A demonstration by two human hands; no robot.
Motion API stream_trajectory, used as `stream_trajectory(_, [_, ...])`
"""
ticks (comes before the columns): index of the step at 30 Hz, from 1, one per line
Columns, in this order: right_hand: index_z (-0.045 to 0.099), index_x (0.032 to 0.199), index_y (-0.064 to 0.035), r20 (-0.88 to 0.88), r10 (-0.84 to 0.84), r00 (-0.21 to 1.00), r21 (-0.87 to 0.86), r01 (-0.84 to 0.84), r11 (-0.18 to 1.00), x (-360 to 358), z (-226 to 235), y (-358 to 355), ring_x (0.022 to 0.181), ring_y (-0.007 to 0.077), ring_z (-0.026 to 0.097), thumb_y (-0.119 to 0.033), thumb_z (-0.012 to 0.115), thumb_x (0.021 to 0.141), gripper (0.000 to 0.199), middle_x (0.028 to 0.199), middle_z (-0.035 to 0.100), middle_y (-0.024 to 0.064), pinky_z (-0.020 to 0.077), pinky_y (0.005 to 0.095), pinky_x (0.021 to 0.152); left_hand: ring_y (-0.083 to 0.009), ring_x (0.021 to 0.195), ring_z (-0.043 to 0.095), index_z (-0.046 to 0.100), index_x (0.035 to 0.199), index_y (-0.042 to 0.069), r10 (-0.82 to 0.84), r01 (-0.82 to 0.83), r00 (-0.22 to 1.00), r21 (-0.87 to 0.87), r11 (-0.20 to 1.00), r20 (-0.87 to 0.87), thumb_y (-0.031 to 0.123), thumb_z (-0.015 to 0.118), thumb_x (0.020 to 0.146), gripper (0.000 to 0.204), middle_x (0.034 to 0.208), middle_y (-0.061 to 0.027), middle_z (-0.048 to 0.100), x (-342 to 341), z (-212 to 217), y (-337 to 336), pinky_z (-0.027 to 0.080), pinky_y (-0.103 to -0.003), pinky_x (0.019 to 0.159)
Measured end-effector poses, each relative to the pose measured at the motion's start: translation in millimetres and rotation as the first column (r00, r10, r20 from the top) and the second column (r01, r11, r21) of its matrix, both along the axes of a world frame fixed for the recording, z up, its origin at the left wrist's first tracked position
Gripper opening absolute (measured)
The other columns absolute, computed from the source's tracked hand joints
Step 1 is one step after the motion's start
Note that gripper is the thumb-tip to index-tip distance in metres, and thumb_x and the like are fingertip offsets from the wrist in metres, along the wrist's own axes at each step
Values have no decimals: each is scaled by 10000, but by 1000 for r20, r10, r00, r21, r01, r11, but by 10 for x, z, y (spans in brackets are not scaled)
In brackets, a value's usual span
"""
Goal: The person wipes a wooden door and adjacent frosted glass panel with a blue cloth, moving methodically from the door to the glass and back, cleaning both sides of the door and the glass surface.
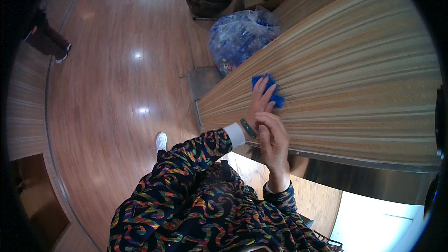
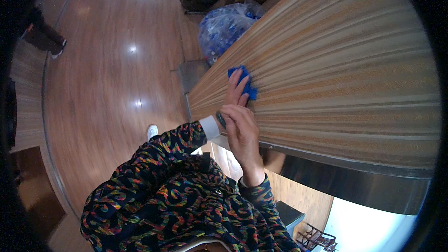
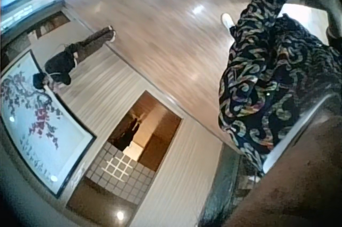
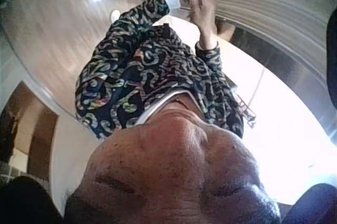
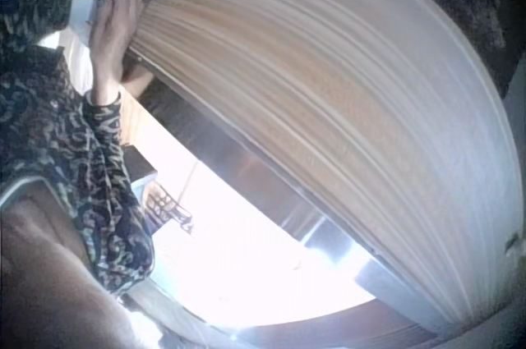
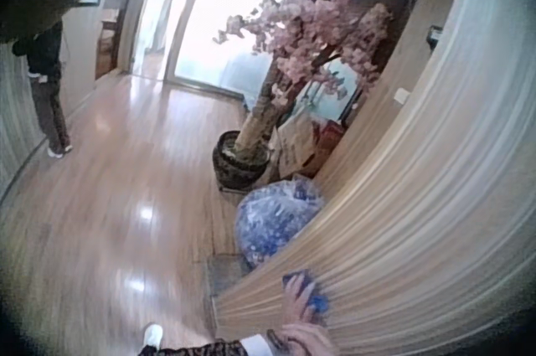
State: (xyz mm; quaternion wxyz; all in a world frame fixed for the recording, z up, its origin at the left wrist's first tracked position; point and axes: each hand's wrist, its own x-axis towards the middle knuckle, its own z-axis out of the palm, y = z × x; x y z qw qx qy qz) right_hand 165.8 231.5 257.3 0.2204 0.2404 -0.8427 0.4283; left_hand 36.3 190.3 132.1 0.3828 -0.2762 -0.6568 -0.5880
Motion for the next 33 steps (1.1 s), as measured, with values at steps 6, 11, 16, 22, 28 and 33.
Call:
stream_trajectory(6, [644, 1056, -19, 10, -24, 1000, 70, 23, 997, 38, -6, 15, 1036, 318, 608, 2, 610, 865, 194, 1085, 651, 141, 459, 383, 900, -401, 1396, 289, 396, 1425, 37, -316, -22, 732, 484, 875, 604, 201, 440, 999, 458, 1504, -223, 329, 195, -999, 108, 221, -454, 1154])
stream_trajectory(11, [652, 1069, -43, 12, 8, 1000, 71, -9, 997, 23, 3, -23, 1035, 310, 614, -21, 628, 865, 206, 1093, 656, 127, 460, 380, 899, -406, 1384, 300, 381, 1439, 42, 14, -86, 937, 191, 978, 350, 230, 445, 1010, 473, 1490, -240, 339, -11, -341, 133, 212, -463, 1151])
stream_trajectory(16, [653, 1082, -57, 6, 14, 1000, 87, -14, 996, 30, -16, -26, 1037, 302, 616, -20, 631, 863, 223, 1092, 660, 118, 463, 376, 896, -418, 1382, 290, 351, 1453, 45, 97, -134, 968, 151, 979, 232, 225, 443, 1008, 489, 1490, -248, 332, -200, -105, 99, 210, -465, 1148])
stream_trajectory(22, [655, 1063, -56, 21, 2, 1000, 88, -3, 996, 56, -152, -2, 1036, 322, 613, -31, 648, 854, 211, 1081, 660, 126, 465, 395, 893, -367, 1354, 332, 351, 1450, 44, -461, 73, 471, 488, 870, 752, 207, 442, 1012, 476, 1461, -213, 367, 178, -1208, 299, 249, -437, 1129])
stream_trajectory(28, [634, 1095, -52, 51, 16, 999, 137, -23, 990, 30, -209, 37, 1026, 347, 599, -36, 629, 853, 243, 1092, 646, 138, 463, 408, 880, -315, 1327, 374, 351, 1448, 44, -852, 36, -208, 874, 484, 480, 190, 441, 1017, 464, 1432, -178, 401, 643, -1377, 355, 289, -409, 1110])
stream_trajectory(33, [627, 1105, -52, 31, 0, 1000, 150, -4, 989, 11, -150, 147, 1036, 348, 594, -53, 614, 867, 239, 1095, 643, 142, 459, 408, 886, -272, 1303, 409, 351, 1445, 44, -893, 126, -356, 961, 245, 275, 175, 441, 1020, 454, 1407, -149, 430, 880, -708, 225, 322, -385, 1094])
